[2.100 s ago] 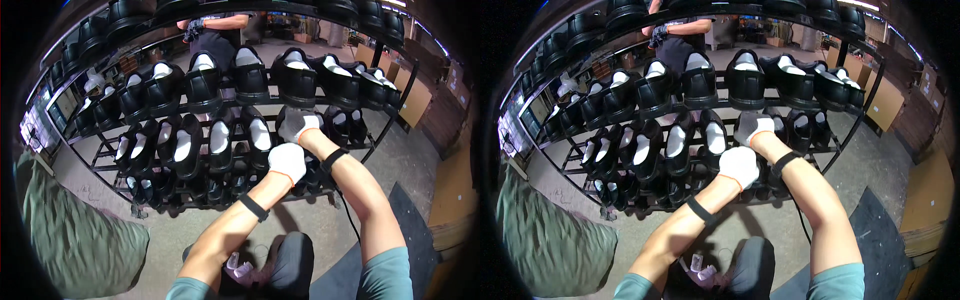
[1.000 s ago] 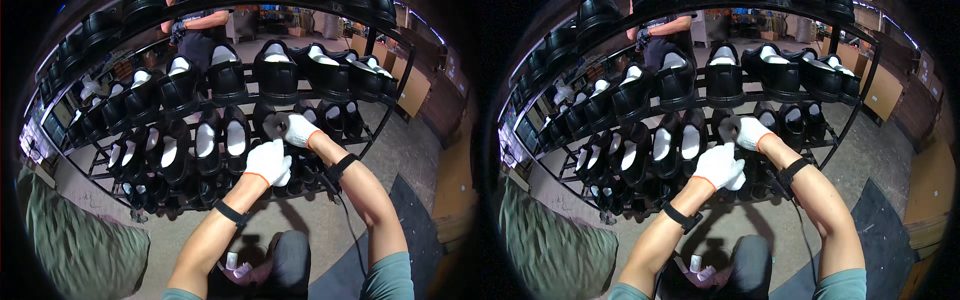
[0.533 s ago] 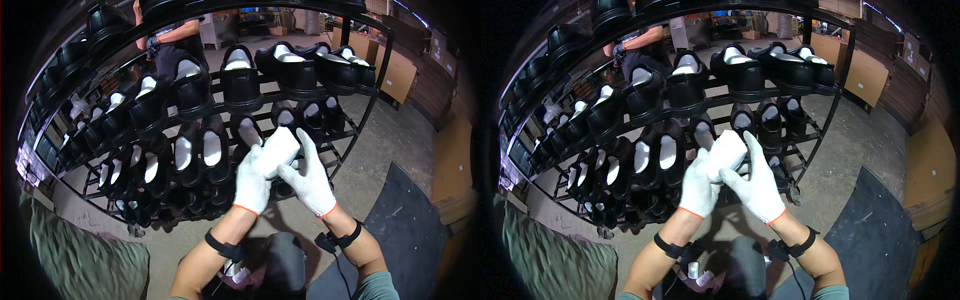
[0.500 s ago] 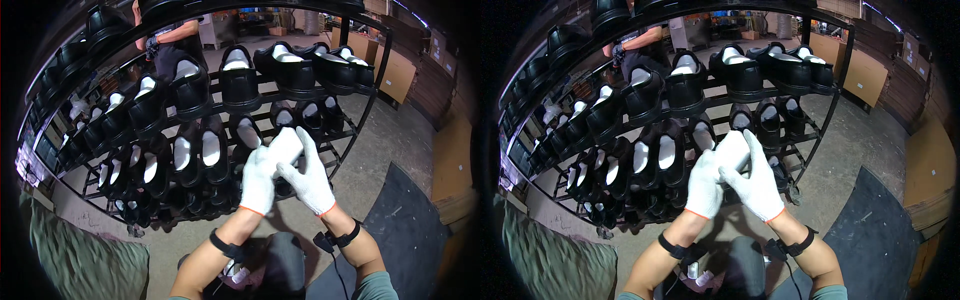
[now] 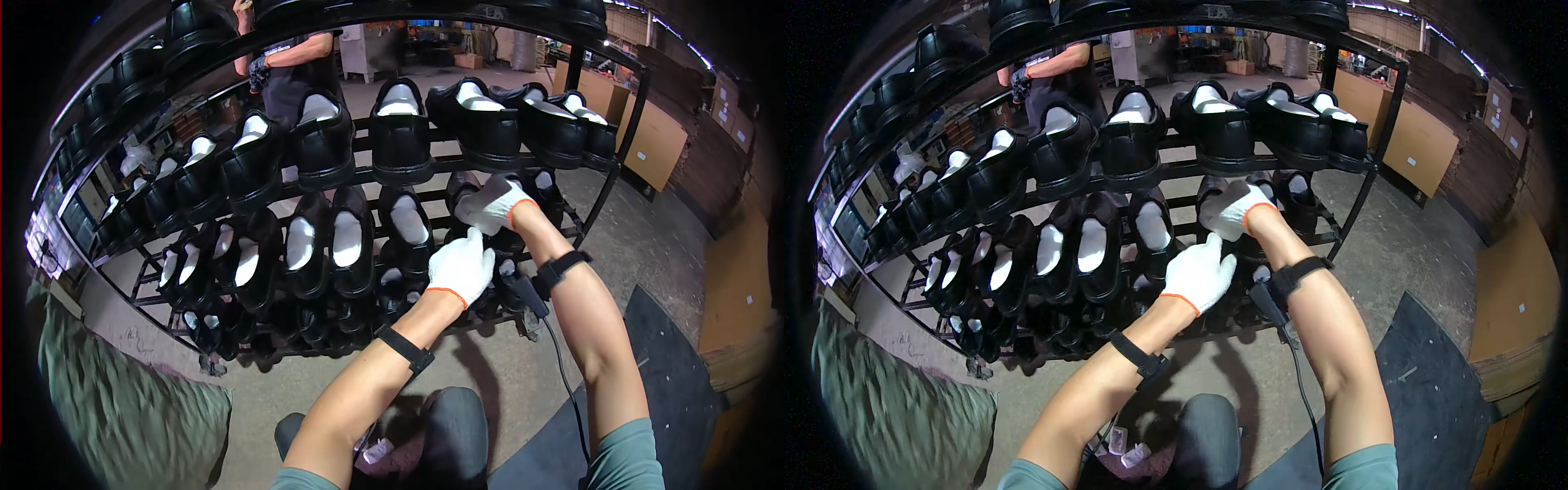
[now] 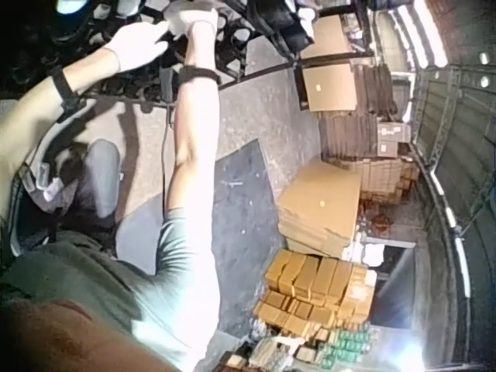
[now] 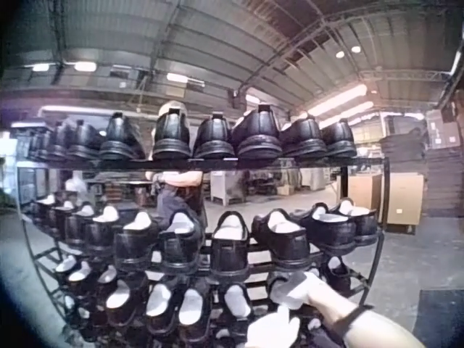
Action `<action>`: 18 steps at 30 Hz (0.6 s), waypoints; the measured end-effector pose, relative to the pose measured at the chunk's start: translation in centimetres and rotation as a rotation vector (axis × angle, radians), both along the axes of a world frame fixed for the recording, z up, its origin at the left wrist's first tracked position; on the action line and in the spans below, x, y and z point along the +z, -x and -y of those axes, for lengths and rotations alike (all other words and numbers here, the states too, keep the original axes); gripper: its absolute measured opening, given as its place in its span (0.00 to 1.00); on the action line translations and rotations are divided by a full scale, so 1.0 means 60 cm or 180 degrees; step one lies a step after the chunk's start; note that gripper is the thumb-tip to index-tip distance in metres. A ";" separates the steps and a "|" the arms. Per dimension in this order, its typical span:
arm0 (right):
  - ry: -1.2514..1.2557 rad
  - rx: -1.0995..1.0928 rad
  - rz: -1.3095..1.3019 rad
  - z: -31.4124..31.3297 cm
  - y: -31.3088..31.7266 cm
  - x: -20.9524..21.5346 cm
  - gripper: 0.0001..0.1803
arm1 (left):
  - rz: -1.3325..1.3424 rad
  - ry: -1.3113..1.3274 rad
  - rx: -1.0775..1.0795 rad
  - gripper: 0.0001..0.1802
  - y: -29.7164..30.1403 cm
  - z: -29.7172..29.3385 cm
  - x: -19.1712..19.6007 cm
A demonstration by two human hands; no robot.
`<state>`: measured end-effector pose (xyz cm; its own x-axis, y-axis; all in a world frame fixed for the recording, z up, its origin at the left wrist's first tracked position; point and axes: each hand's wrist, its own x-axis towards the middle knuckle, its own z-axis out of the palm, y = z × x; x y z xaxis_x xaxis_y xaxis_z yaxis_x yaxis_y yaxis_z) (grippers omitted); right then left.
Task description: The recorder is stuffing paper or foam inserts into the toes of black shoes organized on a rolling rack.
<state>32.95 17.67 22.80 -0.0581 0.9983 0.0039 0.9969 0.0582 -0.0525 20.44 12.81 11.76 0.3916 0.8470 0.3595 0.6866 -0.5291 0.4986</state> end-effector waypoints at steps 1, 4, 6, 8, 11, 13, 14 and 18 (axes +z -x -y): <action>0.0150 0.0311 0.0796 -0.045 -0.013 -0.030 0.18 | -0.0033 0.0011 -0.0018 0.25 -0.006 0.003 -0.001; -0.0196 -0.0328 -0.0471 -0.043 0.054 -0.033 0.19 | -0.0103 -0.0237 0.0254 0.21 0.008 -0.004 -0.021; -0.0545 -0.0261 -0.0478 -0.064 0.052 -0.068 0.19 | -0.0392 -0.0489 0.0203 0.16 0.005 -0.021 -0.022; -0.1041 -0.0334 -0.0631 -0.047 0.057 -0.070 0.18 | -0.0124 -0.0439 0.0211 0.11 0.001 -0.018 -0.027; -0.0828 -0.0319 -0.0690 -0.063 0.028 -0.079 0.24 | -0.0123 -0.0868 0.0202 0.10 -0.007 -0.032 -0.038; -0.0478 -0.0041 -0.0697 -0.070 0.010 -0.072 0.28 | -0.0119 -0.0816 0.0285 0.11 -0.007 -0.038 -0.040; -0.0360 0.0196 -0.0610 -0.071 -0.003 -0.067 0.29 | -0.0123 -0.0770 0.0367 0.12 -0.007 -0.042 -0.041; 0.0366 0.0914 -0.0520 -0.045 -0.020 -0.023 0.22 | -0.0095 -0.0678 0.0280 0.12 0.006 -0.034 -0.030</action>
<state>34.14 20.38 21.42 -0.3446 0.9357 -0.0753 0.9185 0.3196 -0.2326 20.10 14.85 9.95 0.3329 0.7846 0.5231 0.7476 -0.5577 0.3608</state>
